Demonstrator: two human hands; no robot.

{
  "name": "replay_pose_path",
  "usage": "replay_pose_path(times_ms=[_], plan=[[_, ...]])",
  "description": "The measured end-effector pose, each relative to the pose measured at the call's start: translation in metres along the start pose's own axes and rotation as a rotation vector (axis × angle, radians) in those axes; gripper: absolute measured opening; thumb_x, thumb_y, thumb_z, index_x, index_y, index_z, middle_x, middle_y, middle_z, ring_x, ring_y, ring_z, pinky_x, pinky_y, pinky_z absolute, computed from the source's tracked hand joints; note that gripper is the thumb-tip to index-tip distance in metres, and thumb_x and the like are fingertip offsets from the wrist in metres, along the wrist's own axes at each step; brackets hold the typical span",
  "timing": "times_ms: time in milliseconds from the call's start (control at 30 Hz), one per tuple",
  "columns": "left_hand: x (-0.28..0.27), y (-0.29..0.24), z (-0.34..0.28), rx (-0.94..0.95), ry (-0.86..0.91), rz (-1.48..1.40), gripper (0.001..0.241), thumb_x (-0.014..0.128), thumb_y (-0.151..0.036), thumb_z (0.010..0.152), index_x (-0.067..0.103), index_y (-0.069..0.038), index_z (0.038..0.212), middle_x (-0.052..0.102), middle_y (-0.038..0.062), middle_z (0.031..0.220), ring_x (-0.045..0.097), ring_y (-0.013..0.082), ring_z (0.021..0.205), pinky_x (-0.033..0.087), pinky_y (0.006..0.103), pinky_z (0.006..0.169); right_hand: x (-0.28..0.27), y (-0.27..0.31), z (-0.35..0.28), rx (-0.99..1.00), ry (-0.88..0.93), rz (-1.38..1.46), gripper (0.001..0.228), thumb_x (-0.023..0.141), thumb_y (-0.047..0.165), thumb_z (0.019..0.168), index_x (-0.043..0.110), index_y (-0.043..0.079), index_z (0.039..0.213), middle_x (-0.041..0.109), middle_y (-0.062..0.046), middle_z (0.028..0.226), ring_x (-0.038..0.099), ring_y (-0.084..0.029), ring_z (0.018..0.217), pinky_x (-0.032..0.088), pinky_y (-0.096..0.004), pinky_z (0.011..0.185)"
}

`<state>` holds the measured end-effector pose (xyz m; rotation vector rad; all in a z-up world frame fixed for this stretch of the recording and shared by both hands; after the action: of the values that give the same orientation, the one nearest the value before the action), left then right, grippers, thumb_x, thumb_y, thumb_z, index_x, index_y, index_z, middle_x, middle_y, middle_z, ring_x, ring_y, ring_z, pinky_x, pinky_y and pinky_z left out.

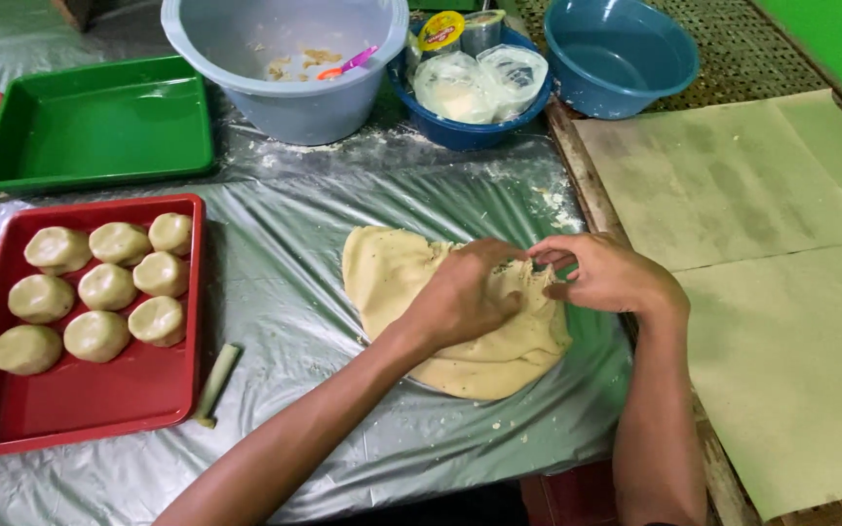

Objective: The recorder is plucking pieces of dough, rolling them into smooth balls with their hands, and arranging them in a red tray.

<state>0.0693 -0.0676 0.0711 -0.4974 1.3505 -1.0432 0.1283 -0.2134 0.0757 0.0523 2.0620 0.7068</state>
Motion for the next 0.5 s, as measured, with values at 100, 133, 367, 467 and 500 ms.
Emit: replay_pose_path(times_ms=[100, 133, 367, 467, 500], plan=[[0.031, 0.008, 0.022, 0.081, 0.030, 0.050, 0.062, 0.077, -0.038, 0.075, 0.064, -0.006, 0.126, 0.067, 0.017, 0.121, 0.064, 0.0366, 0.121, 0.053, 0.0448, 0.106, 0.006, -0.016, 0.007, -0.015, 0.028, 0.011, 0.056, 0.088, 0.016, 0.071, 0.070, 0.004, 0.123, 0.074, -0.022, 0.120, 0.072, -0.035, 0.116, 0.062, -0.045, 0.094], [0.036, 0.011, 0.026, 0.082, 0.035, 0.048, 0.062, 0.077, -0.038, 0.075, 0.064, -0.006, 0.126, 0.067, 0.017, 0.121, 0.064, 0.0366, 0.121, 0.053, 0.0448, 0.106, 0.005, -0.020, 0.009, -0.011, 0.026, 0.015, 0.056, 0.088, 0.016, 0.071, 0.070, 0.004, 0.123, 0.074, -0.022, 0.120, 0.072, -0.035, 0.116, 0.062, -0.045, 0.094], [0.058, 0.025, 0.036, 0.040, 0.165, 0.301, 0.075, 0.059, -0.057, 0.079, 0.060, -0.003, 0.131, 0.068, 0.020, 0.117, 0.063, 0.0402, 0.122, 0.039, 0.0504, 0.114, 0.009, -0.038, 0.016, -0.053, 0.008, -0.175, 0.053, 0.086, 0.045, 0.070, 0.076, 0.008, 0.108, 0.075, -0.019, 0.100, 0.072, -0.036, 0.105, 0.056, -0.049, 0.092], [0.058, 0.032, 0.041, 0.015, 0.160, 0.282, 0.063, 0.058, -0.058, 0.076, 0.069, -0.010, 0.115, 0.067, 0.016, 0.109, 0.064, 0.0379, 0.117, 0.042, 0.0488, 0.110, 0.014, -0.043, 0.020, -0.086, 0.013, -0.143, 0.055, 0.086, 0.047, 0.072, 0.074, 0.009, 0.110, 0.075, -0.015, 0.101, 0.070, -0.033, 0.107, 0.054, -0.048, 0.094], [0.059, 0.035, 0.043, 0.004, 0.146, 0.265, 0.052, 0.059, -0.055, 0.074, 0.074, -0.016, 0.104, 0.068, 0.013, 0.103, 0.066, 0.0366, 0.112, 0.045, 0.0483, 0.105, 0.016, -0.047, 0.021, -0.076, 0.030, -0.105, 0.055, 0.087, 0.049, 0.073, 0.074, 0.010, 0.109, 0.077, -0.011, 0.102, 0.071, -0.028, 0.107, 0.054, -0.045, 0.096]])
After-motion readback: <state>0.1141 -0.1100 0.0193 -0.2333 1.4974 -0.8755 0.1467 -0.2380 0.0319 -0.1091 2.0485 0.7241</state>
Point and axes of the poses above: each hand's wrist, its own z-axis towards the middle knuckle, its own x-axis out of the palm, y = z × x, the point moved 8 cm from there along z, towards the middle knuckle
